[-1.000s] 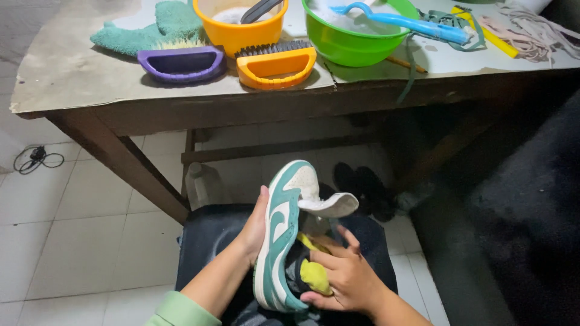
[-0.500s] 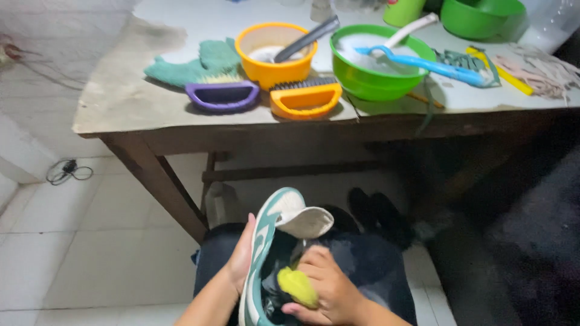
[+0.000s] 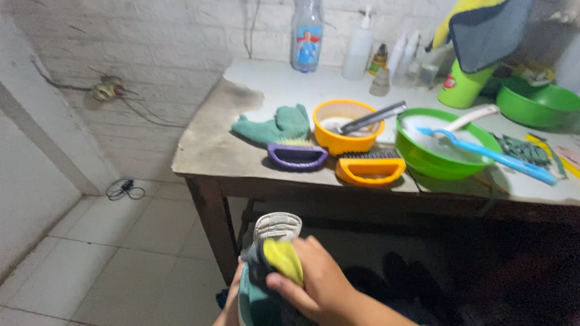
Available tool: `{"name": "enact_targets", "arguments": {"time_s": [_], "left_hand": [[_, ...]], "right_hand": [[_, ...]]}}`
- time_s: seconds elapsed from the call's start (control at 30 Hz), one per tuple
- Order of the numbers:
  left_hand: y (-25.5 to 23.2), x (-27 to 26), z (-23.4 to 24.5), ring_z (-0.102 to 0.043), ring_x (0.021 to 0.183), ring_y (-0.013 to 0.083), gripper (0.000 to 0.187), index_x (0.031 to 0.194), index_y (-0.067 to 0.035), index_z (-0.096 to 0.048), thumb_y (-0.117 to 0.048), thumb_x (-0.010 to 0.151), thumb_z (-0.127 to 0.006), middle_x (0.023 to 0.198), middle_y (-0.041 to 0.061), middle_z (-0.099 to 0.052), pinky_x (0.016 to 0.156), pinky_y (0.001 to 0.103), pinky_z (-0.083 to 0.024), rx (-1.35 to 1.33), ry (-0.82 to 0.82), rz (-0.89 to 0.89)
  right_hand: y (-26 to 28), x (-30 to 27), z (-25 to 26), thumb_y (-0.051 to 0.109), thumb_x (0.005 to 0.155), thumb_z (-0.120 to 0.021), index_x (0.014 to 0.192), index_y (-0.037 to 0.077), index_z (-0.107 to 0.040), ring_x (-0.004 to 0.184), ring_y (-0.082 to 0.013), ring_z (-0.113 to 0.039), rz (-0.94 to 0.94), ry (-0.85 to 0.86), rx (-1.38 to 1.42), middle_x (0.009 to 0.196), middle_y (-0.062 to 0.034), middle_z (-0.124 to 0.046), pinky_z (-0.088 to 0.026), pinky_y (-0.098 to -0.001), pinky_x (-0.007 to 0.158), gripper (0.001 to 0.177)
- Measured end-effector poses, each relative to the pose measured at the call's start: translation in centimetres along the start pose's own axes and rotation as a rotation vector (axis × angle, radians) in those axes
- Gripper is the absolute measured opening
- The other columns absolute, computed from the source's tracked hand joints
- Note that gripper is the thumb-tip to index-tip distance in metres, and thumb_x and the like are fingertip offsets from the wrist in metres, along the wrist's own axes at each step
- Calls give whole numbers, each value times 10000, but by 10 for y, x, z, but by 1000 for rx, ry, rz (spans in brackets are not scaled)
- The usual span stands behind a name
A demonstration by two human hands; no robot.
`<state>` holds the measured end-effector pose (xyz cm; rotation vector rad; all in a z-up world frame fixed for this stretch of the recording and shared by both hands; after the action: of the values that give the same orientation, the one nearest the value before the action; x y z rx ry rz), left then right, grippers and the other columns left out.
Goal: The person scrubs the inside and outside of a teal and white sneaker using a blue brush dipped in soapy water. They wipe the shoe with a cloth and continue scrubbing the white sole and upper parts.
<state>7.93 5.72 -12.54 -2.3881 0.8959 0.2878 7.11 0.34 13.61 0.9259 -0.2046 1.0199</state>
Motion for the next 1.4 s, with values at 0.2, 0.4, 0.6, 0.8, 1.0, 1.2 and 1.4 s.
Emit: {"name": "enact_targets", "arguments": {"time_s": [0.2, 0.4, 0.6, 0.8, 1.0, 1.2, 1.4], "left_hand": [[-34, 2, 14, -630, 1150, 377, 826, 1324, -14, -637, -701, 895, -473, 1284, 240, -669, 1045, 494, -485, 135, -54, -15], [-75, 23, 44, -649, 1116, 351, 781, 1294, -9, -656, -666, 900, -504, 1257, 225, -689, 1022, 473, -506, 256, -124, 21], [-59, 8, 13, -669, 1082, 326, 735, 1263, -5, -676, -632, 906, -536, 1229, 210, -709, 999, 452, -526, 329, -196, 118], [0, 19, 7, -689, 1047, 301, 690, 1233, 0, -695, -597, 911, -567, 1202, 195, -729, 976, 431, -547, 409, -242, 312], [64, 38, 0, -709, 1013, 277, 646, 1202, 5, -714, -562, 917, -598, 1175, 181, -750, 953, 410, -568, 529, -266, 498], [62, 83, -52, -599, 1277, 147, 618, 1507, -197, -477, -373, 927, -597, 1464, 39, -638, 1085, 311, -458, 1012, 44, 89], [78, 92, -83, -663, 1067, 107, 288, 1147, -114, -763, -285, 921, -711, 1162, -16, -729, 971, 282, -514, 1125, 403, 82]], "right_hand": [[9, 152, 51, 343, 994, -632, 980, 4, -602, 696, -453, -623, 95, -381, 126, 787, -213, -670, -468, -507, 674, 341], [-81, 222, 29, 482, 1000, -550, 1286, 0, -595, 1197, -513, -602, -202, 3, -157, 1289, -272, -595, -468, -608, 1026, 562], [17, 80, 49, 296, 991, -596, 1305, 44, -572, 1132, -316, -586, 57, -30, -135, 1213, -159, -593, -441, -404, 1017, 403], [-77, -89, 66, 415, 802, -825, 1309, 120, -568, 1181, -234, -594, -427, -139, -235, 1228, -92, -600, -440, -351, 1036, 641], [-89, -191, 74, 283, 928, -680, 943, 114, -719, 742, -84, -565, -795, -297, 38, 853, 34, -624, -441, -242, 673, 174], [-162, -320, 17, 174, 974, -595, 1159, -89, -687, 716, -236, -625, -1290, -776, 936, 954, -198, -715, -490, -327, 493, 334], [-162, -346, 22, 117, 954, -575, 1161, -130, -674, 777, -299, -681, -1249, -821, 1147, 958, -237, -720, -593, -424, 555, 337]]}}
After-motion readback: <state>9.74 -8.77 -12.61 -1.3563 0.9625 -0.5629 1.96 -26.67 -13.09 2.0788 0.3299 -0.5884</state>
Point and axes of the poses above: each hand's wrist, its own x-axis towards the middle knuckle, its own z-axis out of the back of the hand, y = z × x, the point moved 9 cm from there along x, towards the middle knuckle
